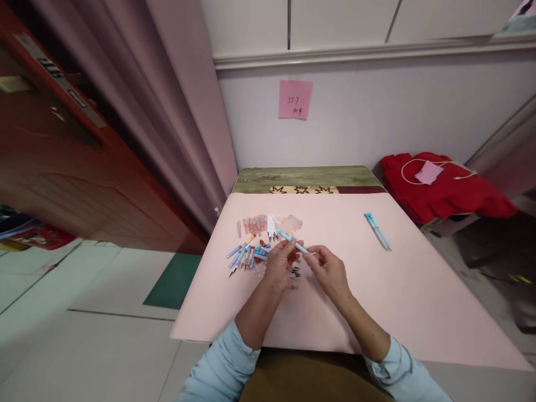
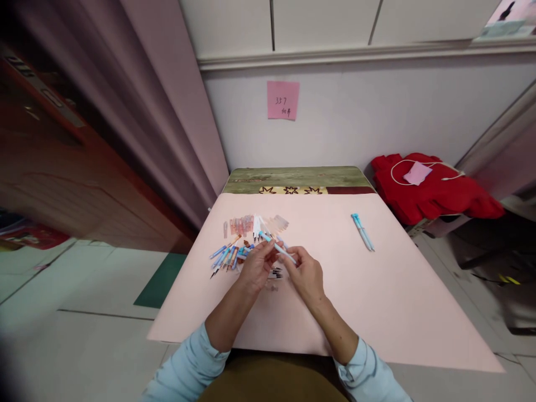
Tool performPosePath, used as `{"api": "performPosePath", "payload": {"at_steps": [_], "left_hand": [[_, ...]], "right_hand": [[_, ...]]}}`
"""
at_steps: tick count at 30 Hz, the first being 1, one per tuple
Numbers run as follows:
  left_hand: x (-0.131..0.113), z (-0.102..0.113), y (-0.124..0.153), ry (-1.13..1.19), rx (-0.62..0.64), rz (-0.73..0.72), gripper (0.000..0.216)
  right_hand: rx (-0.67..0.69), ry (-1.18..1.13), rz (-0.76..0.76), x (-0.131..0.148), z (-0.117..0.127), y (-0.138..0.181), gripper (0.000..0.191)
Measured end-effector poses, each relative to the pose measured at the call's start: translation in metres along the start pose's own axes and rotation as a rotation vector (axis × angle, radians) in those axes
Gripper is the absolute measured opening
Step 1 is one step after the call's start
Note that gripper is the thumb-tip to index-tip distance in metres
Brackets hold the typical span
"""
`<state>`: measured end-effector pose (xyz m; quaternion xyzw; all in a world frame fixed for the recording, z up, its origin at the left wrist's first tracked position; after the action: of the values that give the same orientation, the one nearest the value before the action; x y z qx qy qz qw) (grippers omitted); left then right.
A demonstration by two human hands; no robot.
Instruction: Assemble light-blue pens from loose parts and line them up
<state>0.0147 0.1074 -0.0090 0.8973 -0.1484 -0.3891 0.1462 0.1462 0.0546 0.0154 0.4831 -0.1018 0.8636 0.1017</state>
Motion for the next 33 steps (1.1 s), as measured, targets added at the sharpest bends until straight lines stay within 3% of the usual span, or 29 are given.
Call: {"api": "performPosePath", "payload": {"at_steps": [2, 4, 9, 11, 14, 19, 21, 24, 29, 33], "left_hand": [[0.001, 0.000, -0.001, -0.017, 0.006, -0.023, 0.024], [0.001, -0.001, -0.001, -0.037, 0.019, -0.044, 0.023], [-0.002, -0.003, 0.002, -0.075, 0.062, -0.067, 0.022], [-0.003, -0.004, 0.003, -0.092, 0.078, -0.072, 0.023], [-0.002, -0.003, 0.003, -0.097, 0.076, -0.073, 0.023], [0.000, 0.002, 0.004, -0.136, 0.027, -0.120, 0.022], [0.001, 0.002, 0.004, -0.153, 0.035, -0.123, 0.021], [0.002, 0.002, 0.005, -0.146, 0.054, -0.105, 0.020], [0.003, 0.003, 0.005, -0.156, 0.069, -0.101, 0.022], [0.003, 0.003, 0.005, -0.234, 0.065, -0.117, 0.025]], "right_hand": [[-0.058, 0.031, 0.019, 0.003, 0.002, 0.001, 0.042], [-0.023, -0.050, -0.025, 0.000, -0.001, 0.001, 0.043], [0.314, -0.599, -0.330, -0.012, -0.025, 0.001, 0.050], [0.402, -0.720, -0.406, -0.012, -0.031, 0.004, 0.050], [0.402, -0.621, -0.333, -0.011, -0.029, 0.005, 0.053], [0.075, 0.008, 0.022, -0.006, -0.006, 0.004, 0.043], [0.004, 0.137, 0.096, -0.003, -0.003, 0.006, 0.038], [0.047, 0.078, 0.070, -0.005, -0.005, 0.006, 0.038], [0.213, -0.268, -0.106, -0.012, -0.015, 0.004, 0.044], [0.228, -0.346, -0.149, -0.015, -0.019, 0.005, 0.043]]}}
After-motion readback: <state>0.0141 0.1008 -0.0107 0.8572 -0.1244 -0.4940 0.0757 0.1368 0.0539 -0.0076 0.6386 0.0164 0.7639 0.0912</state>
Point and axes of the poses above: each hand's wrist, its own y-axis away from the middle knuckle, its own z-axis out of the back of the hand, x = y × z, the point moved 6 cm from there along -y, towards the middle knuckle, and after that the axes turned 6 degrees about y, right-handed, at the moved point
